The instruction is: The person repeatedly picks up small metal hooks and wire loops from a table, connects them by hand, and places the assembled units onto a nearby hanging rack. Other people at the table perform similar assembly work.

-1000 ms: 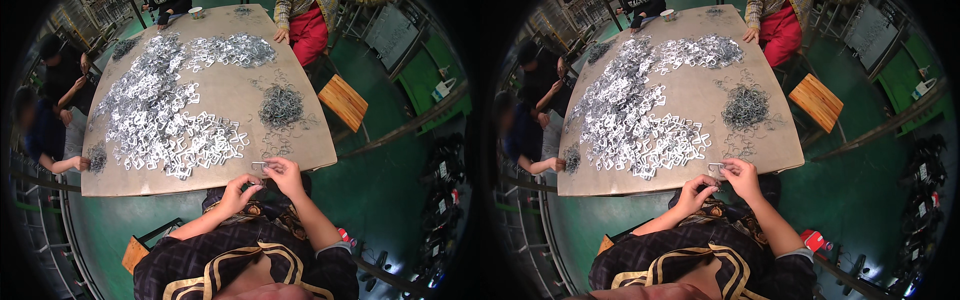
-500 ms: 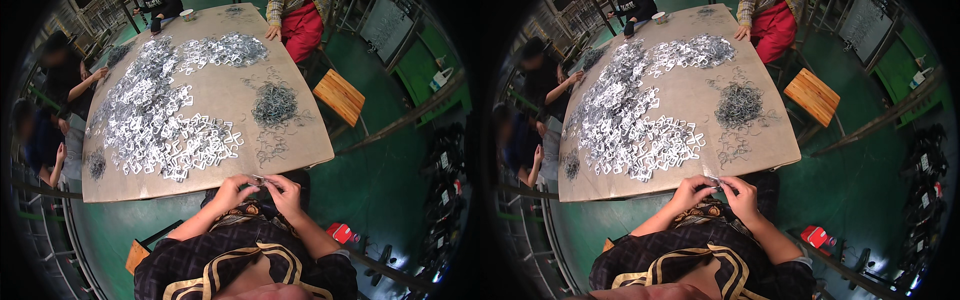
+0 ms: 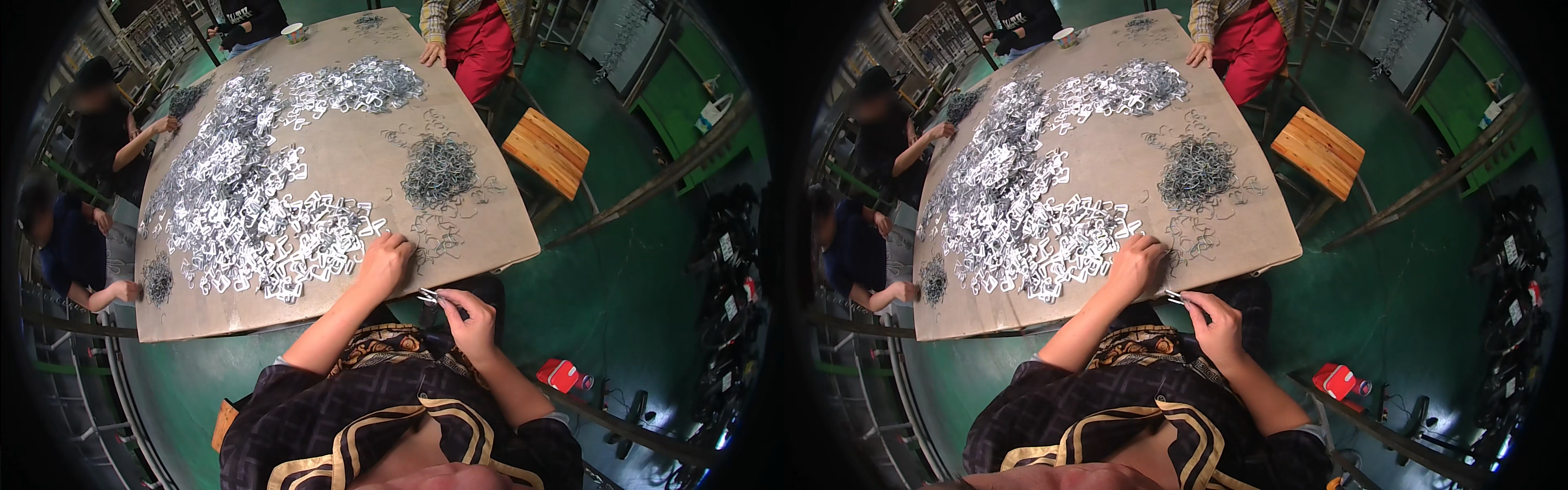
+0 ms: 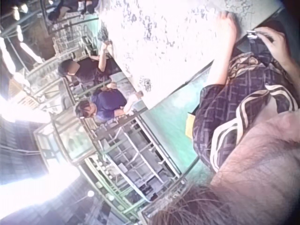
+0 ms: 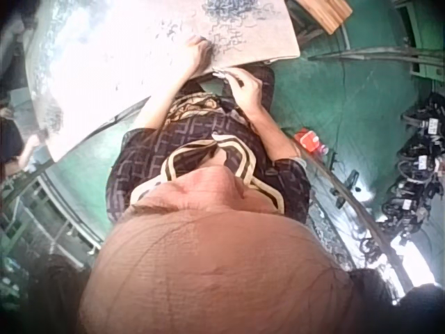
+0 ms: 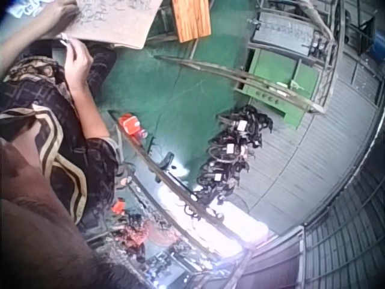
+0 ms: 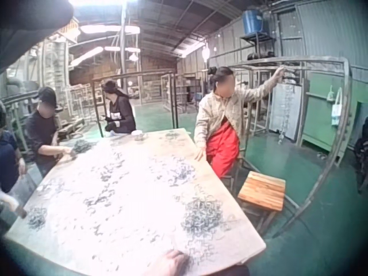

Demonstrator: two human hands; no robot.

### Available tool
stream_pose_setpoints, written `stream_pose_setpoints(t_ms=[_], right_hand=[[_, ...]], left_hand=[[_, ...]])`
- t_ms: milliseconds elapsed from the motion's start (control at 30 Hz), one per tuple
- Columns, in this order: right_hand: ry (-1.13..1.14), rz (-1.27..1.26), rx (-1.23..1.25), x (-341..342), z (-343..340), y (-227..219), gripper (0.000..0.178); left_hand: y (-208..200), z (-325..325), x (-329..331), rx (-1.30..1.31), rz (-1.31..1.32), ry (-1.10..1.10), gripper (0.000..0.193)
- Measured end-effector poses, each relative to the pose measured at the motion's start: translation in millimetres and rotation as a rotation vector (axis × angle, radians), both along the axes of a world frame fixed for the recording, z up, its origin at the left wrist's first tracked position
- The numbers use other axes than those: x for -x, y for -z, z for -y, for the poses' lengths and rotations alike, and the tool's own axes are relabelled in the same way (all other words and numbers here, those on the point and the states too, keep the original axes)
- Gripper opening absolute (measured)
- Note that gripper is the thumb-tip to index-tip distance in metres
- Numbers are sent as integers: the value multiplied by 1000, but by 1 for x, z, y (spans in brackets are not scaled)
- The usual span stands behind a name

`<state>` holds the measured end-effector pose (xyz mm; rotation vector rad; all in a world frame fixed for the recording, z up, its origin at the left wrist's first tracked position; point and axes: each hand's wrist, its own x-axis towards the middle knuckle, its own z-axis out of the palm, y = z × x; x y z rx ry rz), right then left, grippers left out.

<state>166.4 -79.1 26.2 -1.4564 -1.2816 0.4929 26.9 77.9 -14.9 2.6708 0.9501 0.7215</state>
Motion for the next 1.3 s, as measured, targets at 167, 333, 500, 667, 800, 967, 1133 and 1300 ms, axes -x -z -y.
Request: stream_pose_setpoints(t_ms=[167, 333, 500, 667, 800, 967, 1133, 1300], right_hand=[[4, 43, -25, -1, 1, -3, 13], [1, 64, -48, -1, 3, -3, 13], [-7, 58, -55, 1, 3, 0, 13], [18, 31, -40, 2, 2, 9, 17], [31, -29, -2, 5, -1, 12, 25], [-4, -9, 29, 8, -5, 9, 30], [-58, 67, -32, 14, -8, 7, 31], [-113, 94, -138, 9, -9, 7, 30]], left_hand=[[12, -22, -44, -178, -117, 188, 17], [-1, -24, -61, -240, -388, 248, 12], [8, -36, -65, -118, -257, 121, 9], [-29, -45, -30, 598, -20, 0, 14], [-32, -18, 8, 1164, 395, 254, 6], [-56, 33, 22, 757, 455, 324, 11], [-46, 50, 27, 726, 494, 209, 11], [-47, 63, 36, 679, 528, 216, 14]])
